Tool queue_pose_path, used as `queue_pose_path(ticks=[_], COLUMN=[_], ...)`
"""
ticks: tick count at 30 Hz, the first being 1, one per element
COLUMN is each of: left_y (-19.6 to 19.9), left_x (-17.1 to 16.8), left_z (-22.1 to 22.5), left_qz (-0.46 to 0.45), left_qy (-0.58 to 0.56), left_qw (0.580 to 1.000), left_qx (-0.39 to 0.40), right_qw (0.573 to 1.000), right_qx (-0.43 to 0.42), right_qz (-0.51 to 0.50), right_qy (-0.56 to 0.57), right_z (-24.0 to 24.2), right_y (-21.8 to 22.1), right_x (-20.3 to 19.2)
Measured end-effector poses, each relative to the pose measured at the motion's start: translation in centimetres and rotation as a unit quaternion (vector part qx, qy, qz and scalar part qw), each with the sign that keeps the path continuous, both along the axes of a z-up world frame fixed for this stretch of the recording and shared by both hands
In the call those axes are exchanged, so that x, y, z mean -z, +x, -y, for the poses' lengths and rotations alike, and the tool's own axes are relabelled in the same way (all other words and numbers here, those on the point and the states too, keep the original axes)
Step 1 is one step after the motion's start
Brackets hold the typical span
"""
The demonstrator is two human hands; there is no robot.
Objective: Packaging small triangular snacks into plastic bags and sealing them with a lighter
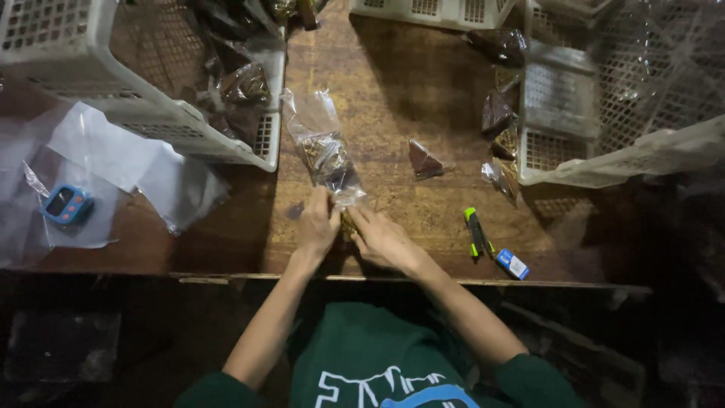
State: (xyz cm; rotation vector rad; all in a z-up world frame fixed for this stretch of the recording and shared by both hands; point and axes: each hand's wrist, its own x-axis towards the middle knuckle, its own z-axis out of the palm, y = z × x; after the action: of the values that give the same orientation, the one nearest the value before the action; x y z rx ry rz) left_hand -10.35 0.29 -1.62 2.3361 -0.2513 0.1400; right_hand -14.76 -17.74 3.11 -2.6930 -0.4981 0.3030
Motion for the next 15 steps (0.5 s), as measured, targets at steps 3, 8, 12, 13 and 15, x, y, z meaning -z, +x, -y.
queue_pose_path(ticks=[3,8,12,13,15], left_y=[-0.5,-1.1,-1.7,-1.8,-1.3], left_x=[0.9,3.3,-0.4,-0.5,0.8], left_z=[0.5,0.2,1.0,0.7,0.9], left_qz=[0.062,-0.067,-0.114,-0.110,-0.099], left_qy=[-0.016,0.012,0.085,0.082,0.073], left_qw=[0.997,0.998,0.990,0.990,0.992], left_qx=[0.045,-0.009,0.014,0.024,0.031], right_qw=[0.995,0.851,0.672,0.583,0.491], right_qx=[0.076,0.292,0.438,0.475,0.501], right_qz=[0.010,0.004,-0.081,-0.093,-0.097], right_qy=[0.060,0.437,0.591,0.653,0.706], right_z=[-0.7,-2.9,-4.9,-5.7,-5.7], right_y=[1.3,0.6,2.0,1.8,1.9], right_x=[1.9,2.5,0.6,-1.9,-3.6])
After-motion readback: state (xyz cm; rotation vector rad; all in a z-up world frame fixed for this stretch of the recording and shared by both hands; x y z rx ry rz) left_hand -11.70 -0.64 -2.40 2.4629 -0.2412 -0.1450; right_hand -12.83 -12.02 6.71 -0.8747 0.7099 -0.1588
